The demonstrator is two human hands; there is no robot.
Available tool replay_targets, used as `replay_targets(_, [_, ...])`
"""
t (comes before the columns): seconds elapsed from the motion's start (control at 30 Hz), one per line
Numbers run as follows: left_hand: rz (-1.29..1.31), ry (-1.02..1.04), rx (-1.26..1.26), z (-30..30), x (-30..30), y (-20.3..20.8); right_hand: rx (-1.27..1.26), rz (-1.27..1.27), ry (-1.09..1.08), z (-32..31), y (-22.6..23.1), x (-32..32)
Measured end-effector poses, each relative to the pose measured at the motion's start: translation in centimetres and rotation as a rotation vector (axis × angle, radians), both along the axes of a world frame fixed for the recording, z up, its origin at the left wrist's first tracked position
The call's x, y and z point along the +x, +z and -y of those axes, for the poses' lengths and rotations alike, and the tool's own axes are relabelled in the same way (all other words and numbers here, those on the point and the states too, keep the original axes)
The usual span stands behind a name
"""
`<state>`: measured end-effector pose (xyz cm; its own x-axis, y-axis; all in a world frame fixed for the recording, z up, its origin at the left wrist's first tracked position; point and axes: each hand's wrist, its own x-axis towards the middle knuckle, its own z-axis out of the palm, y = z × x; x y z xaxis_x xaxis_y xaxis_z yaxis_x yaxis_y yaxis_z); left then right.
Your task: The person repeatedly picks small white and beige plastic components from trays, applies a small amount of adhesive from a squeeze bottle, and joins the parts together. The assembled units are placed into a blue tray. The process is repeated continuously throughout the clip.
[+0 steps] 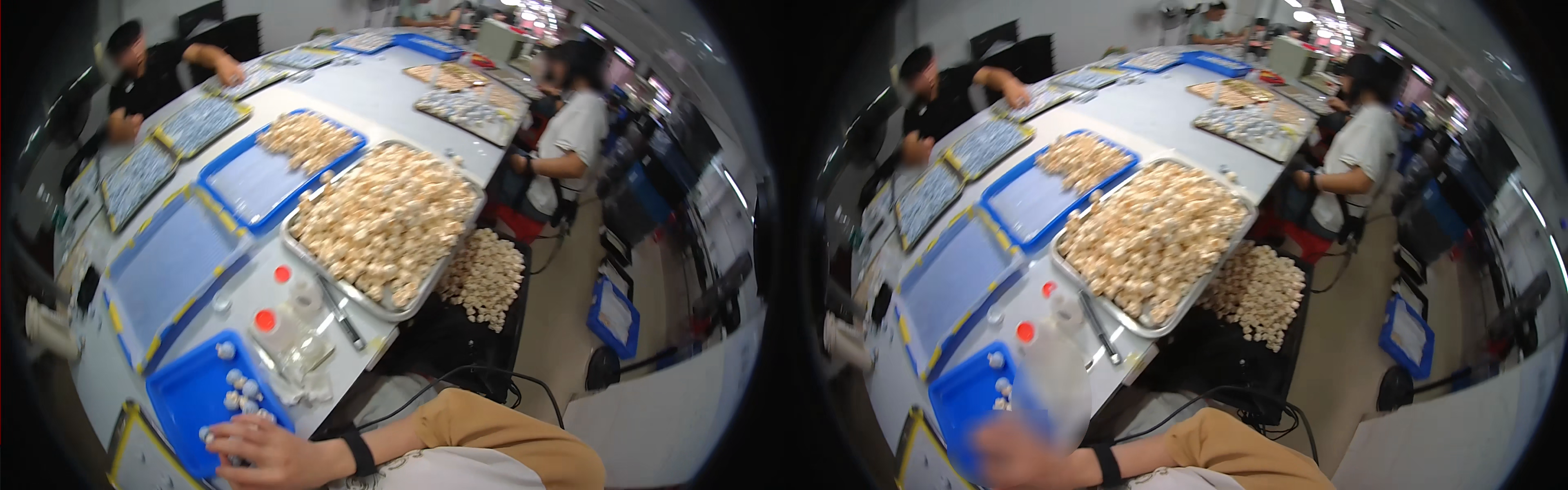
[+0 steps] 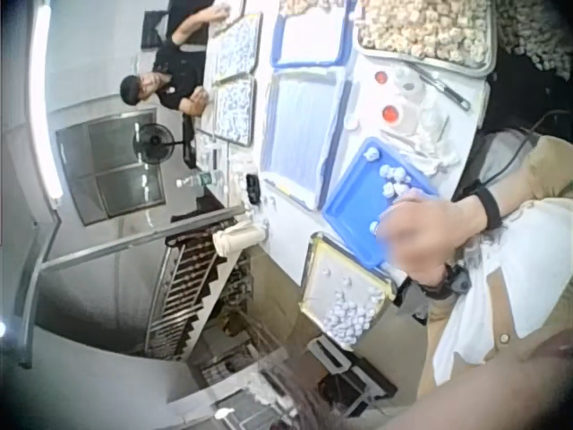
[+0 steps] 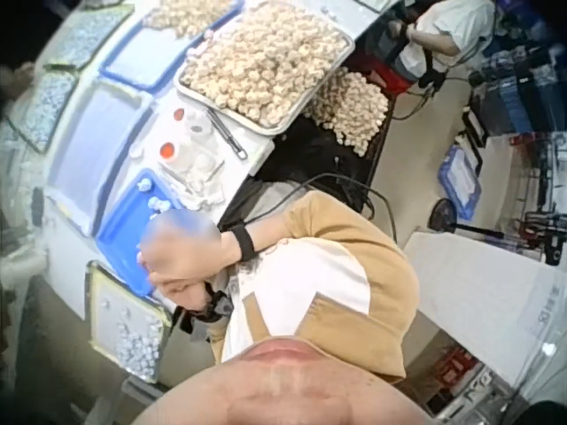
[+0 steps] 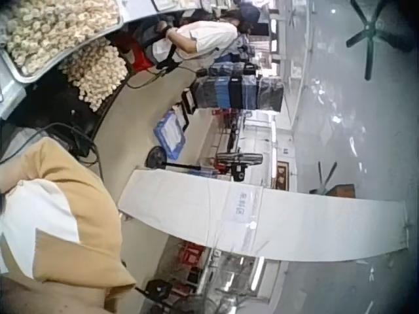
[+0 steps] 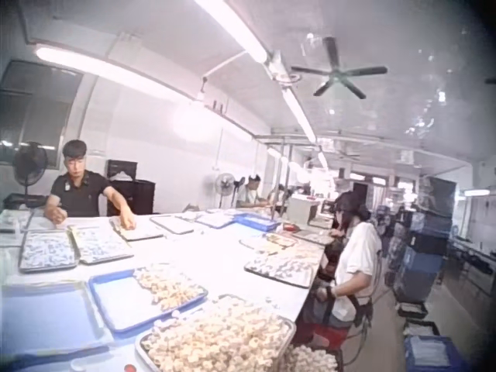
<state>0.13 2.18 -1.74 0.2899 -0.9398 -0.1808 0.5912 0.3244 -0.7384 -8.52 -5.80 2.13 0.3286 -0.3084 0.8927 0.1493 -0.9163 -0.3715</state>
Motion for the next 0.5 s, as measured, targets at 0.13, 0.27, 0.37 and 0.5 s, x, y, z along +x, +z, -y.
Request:
replay_targets(0.13, [0.357,0.634,0.436,5.6,-5.7,3.0,-0.029,0.022,0.065,-0.3,-0.5,0.5])
replay_targets(0.27, [0.64,-0.02,0.067,1.2,-0.5,5.0,0.081,0.129,0.249,-0.3,-0.8,-0.6])
replay_targets(0.37, [0.767,-0.326,-0.045,-0.8,0.9,5.3,0.204,-0.008,0.118,3.1,0.6,-7.1])
replay_targets(0.5, [0.84,-0.29,0.039,-1.3,1.0,5.7,0.337,-0.732,-0.751,10.6,1.0,-15.7])
